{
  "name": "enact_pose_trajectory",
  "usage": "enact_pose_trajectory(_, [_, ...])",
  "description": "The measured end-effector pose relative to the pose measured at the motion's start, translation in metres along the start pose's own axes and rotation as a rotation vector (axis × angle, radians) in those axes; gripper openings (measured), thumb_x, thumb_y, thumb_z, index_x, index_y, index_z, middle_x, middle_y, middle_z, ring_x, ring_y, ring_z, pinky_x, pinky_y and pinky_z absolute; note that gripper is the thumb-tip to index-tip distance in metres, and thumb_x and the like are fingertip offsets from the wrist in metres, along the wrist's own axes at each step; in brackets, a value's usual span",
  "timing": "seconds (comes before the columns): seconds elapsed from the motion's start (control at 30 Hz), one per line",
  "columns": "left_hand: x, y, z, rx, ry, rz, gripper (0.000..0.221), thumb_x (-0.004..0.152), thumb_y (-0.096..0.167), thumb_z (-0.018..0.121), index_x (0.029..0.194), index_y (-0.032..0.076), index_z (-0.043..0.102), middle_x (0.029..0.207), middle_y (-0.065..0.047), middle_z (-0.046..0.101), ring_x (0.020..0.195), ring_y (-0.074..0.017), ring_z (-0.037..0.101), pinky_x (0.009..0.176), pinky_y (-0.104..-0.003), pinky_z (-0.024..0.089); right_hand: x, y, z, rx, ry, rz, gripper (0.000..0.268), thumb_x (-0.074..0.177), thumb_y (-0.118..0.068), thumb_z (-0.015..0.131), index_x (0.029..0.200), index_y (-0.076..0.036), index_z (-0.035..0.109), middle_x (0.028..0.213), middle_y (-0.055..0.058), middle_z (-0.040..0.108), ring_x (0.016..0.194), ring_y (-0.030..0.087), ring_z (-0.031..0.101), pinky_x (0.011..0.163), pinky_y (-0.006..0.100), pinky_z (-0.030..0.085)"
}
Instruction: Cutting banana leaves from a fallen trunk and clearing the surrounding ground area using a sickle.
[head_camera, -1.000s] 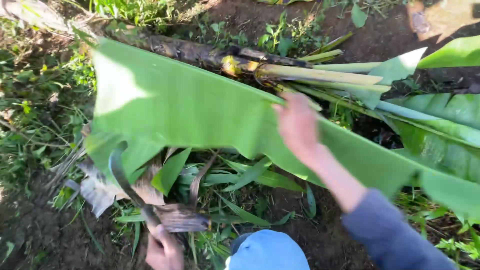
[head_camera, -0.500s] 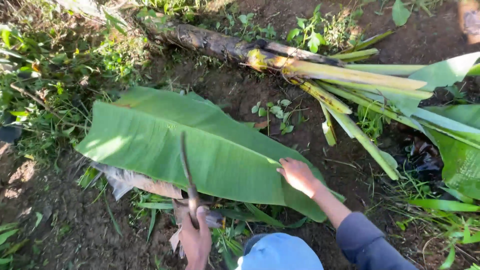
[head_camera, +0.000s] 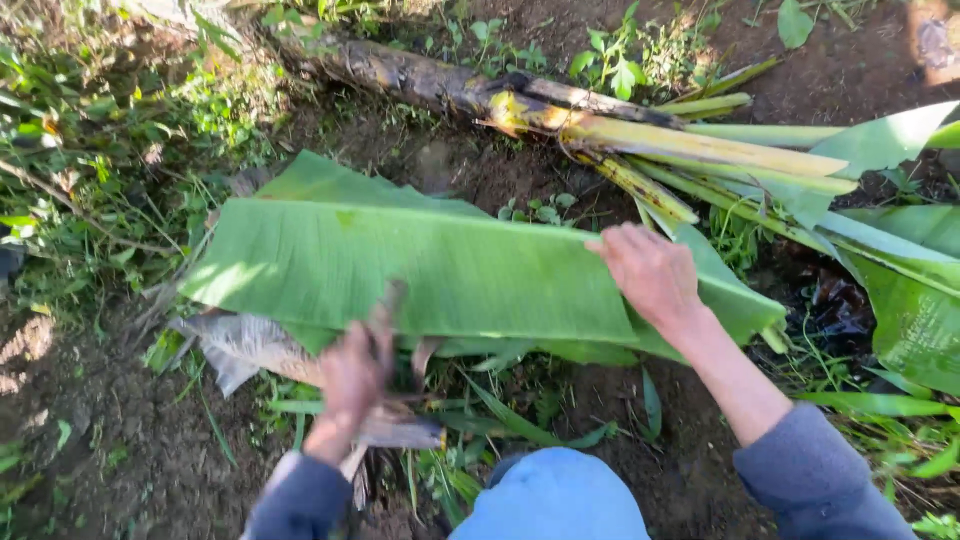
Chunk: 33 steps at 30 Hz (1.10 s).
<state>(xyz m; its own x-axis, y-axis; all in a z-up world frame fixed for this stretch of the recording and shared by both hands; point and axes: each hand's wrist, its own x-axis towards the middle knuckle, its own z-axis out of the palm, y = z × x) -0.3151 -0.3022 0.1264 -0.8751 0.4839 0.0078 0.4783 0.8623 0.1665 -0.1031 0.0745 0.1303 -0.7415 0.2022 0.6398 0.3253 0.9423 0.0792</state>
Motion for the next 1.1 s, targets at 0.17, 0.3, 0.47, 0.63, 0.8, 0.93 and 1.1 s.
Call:
enact_pose_trajectory(0.17, [0.018,-0.074,0.047,-0.054,-0.044,-0.209,0.05,0.107,0.055,0.038,0.1,0.01,0.059,0.072,-0.009,0.066,0.054,-0.0208,0.06,0.047,-0.033,0.053,0.026,0.023,-0.022,0.201,0.149,0.014,0.028,0.107,-0.026,0.061,0.086,-0.008,0.068,0.066,-0.001,0.063,0.048,0.008,0.055,0.036,0.02,0.041])
enact_pose_trajectory(0.3, [-0.069,-0.035,0.026,-0.613,-0.044,-0.271,0.071,0.099,0.062,0.032,0.117,0.003,0.067,0.082,-0.015,0.054,0.077,-0.0289,0.05,0.064,-0.04,0.038,0.007,0.005,-0.018,0.118,0.042,0.104,0.039,0.111,-0.035,0.054,0.096,-0.004,0.074,0.087,0.008,0.073,0.058,0.013,0.064,0.037,0.023,0.041])
enact_pose_trajectory(0.47, [-0.15,-0.022,0.052,-0.976,0.123,-0.198,0.036,0.106,0.04,0.039,0.091,0.012,0.055,0.055,0.004,0.051,0.039,-0.0084,0.044,0.028,-0.025,0.04,0.048,-0.025,-0.019,0.193,0.263,0.21,0.034,0.115,-0.024,0.055,0.106,0.005,0.072,0.086,0.011,0.065,0.06,0.019,0.057,0.045,0.029,0.038])
enact_pose_trajectory(0.63, [-0.183,-0.043,0.054,-0.638,-0.082,-0.71,0.065,0.094,0.057,0.045,0.125,0.004,0.069,0.097,-0.02,0.077,0.092,-0.0365,0.071,0.08,-0.042,0.049,0.123,-0.116,-0.017,0.439,0.323,0.14,0.029,0.109,-0.011,0.058,0.129,0.007,0.067,0.088,0.012,0.067,0.059,0.016,0.057,0.048,0.028,0.049])
enact_pose_trajectory(0.8, [-0.196,-0.049,0.034,-0.631,0.088,-0.82,0.05,0.097,0.053,0.046,0.105,0.008,0.069,0.068,-0.014,0.064,0.063,-0.0318,0.057,0.063,-0.041,0.04,0.174,-0.237,-0.008,0.579,-0.281,0.063,0.064,0.102,-0.025,0.057,0.15,0.003,0.027,0.131,0.024,0.042,0.105,0.031,0.045,0.082,0.04,0.043])
enact_pose_trajectory(0.93, [-0.198,-0.065,0.042,-0.556,0.28,-0.785,0.046,0.1,0.049,0.047,0.098,0.007,0.065,0.064,-0.014,0.064,0.053,-0.0304,0.057,0.055,-0.043,0.044,0.124,-0.288,0.006,0.575,-1.163,-0.11,0.088,0.1,-0.05,0.053,0.162,-0.014,0.002,0.167,0.02,-0.007,0.151,0.042,0.009,0.122,0.064,0.015])
enact_pose_trajectory(1.1, [-0.151,-0.057,0.039,-0.429,0.2,-0.704,0.052,0.095,0.06,0.048,0.105,0.01,0.057,0.095,-0.028,0.072,0.09,-0.0561,0.063,0.081,-0.061,0.047,0.07,-0.261,0.037,0.695,-1.103,-0.238,0.077,0.099,-0.038,0.059,0.161,-0.02,0.018,0.166,0.019,-0.013,0.152,0.043,0.003,0.123,0.059,0.012])
